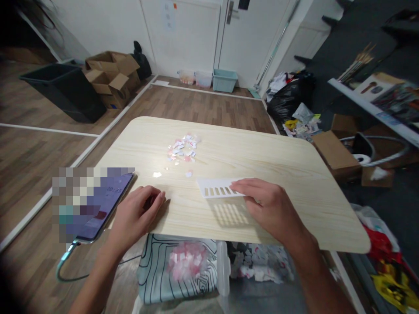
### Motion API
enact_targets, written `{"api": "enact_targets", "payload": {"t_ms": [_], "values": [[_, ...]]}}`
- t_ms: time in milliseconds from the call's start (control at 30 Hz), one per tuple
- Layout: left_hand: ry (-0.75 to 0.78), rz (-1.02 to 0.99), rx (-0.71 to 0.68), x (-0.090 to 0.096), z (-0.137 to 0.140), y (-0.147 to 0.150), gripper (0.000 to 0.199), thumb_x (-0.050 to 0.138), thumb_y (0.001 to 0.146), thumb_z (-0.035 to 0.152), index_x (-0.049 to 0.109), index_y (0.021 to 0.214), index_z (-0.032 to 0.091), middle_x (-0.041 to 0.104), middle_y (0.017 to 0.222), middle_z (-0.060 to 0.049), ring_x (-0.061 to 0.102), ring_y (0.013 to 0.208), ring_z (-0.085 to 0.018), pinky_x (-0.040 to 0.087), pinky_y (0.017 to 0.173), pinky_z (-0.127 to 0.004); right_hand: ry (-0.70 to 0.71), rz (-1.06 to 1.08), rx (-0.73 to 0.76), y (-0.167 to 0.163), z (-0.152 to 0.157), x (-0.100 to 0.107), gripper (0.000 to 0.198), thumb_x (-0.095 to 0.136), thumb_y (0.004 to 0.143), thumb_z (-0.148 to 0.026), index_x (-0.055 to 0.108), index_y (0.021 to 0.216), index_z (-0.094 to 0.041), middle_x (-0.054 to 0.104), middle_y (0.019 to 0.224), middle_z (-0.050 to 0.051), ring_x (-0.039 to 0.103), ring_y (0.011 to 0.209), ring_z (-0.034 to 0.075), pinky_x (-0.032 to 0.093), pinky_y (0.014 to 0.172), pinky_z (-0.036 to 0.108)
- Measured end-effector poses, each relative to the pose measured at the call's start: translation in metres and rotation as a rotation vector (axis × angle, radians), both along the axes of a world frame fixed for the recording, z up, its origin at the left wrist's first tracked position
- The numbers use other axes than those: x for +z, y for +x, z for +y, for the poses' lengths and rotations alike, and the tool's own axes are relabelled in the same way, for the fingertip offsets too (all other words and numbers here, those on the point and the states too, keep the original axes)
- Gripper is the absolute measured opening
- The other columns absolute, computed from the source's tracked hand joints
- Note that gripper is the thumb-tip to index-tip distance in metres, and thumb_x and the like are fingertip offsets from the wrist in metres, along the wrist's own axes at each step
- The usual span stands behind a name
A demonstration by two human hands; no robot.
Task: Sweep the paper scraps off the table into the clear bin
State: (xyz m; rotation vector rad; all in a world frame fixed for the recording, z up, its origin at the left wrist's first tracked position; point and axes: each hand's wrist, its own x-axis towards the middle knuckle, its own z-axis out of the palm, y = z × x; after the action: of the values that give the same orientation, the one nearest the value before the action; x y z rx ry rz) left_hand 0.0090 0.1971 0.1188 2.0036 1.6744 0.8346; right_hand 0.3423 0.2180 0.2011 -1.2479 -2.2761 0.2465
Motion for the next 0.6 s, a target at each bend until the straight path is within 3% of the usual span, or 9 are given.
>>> {"api": "enact_targets", "payload": {"t_ms": [100,267,400,533,600], "values": [[0.008,0.005,-0.005,0.001,0.000,0.000,0.032,0.051,0.107,0.043,0.062,0.083,0.024,0.064,0.075,0.000,0.059,0.075,-0.020,0.040,0.069,-0.034,-0.022,0.020,-0.016,0.019,-0.015,-0.003,0.049,0.053,0.080,0.001,0.086,0.106,-0.025,0.086,0.108,0.003,0.083,0.102,0.023,0.067,0.097,0.038],[0.004,0.026,0.004,0.002,-0.001,0.000,0.034,0.052,0.106,0.046,0.062,0.083,0.024,0.064,0.076,0.000,0.060,0.076,-0.020,0.040,0.070,-0.034,-0.055,-0.046,-0.066,0.069,-0.052,0.010,0.050,0.053,0.079,0.001,0.087,0.102,-0.029,0.086,0.106,0.002,0.083,0.103,0.024,0.065,0.099,0.036],[0.000,0.037,0.014,0.000,-0.001,-0.001,0.036,0.051,0.106,0.050,0.064,0.084,0.024,0.062,0.074,0.001,0.059,0.074,-0.020,0.040,0.069,-0.034,-0.075,-0.052,-0.165,0.108,-0.085,0.017,0.050,0.057,0.082,-0.005,0.087,0.104,-0.038,0.086,0.102,-0.001,0.084,0.097,0.026,0.067,0.096,0.035],[-0.001,0.056,0.021,-0.001,0.000,0.000,0.037,0.051,0.106,0.051,0.064,0.085,0.024,0.061,0.074,0.001,0.059,0.073,-0.020,0.039,0.069,-0.034,-0.119,0.048,-0.256,0.114,-0.096,0.010,0.058,0.058,0.083,-0.004,0.085,0.112,-0.046,0.085,0.108,-0.006,0.082,0.105,0.027,0.064,0.106,0.041],[-0.005,0.058,0.024,-0.001,0.000,0.000,0.037,0.051,0.106,0.051,0.064,0.086,0.024,0.062,0.075,0.001,0.059,0.073,-0.019,0.040,0.070,-0.034,-0.114,0.106,-0.228,0.106,-0.090,0.004,0.056,0.059,0.083,-0.003,0.085,0.109,-0.046,0.085,0.107,-0.006,0.082,0.105,0.026,0.064,0.104,0.040]]}}
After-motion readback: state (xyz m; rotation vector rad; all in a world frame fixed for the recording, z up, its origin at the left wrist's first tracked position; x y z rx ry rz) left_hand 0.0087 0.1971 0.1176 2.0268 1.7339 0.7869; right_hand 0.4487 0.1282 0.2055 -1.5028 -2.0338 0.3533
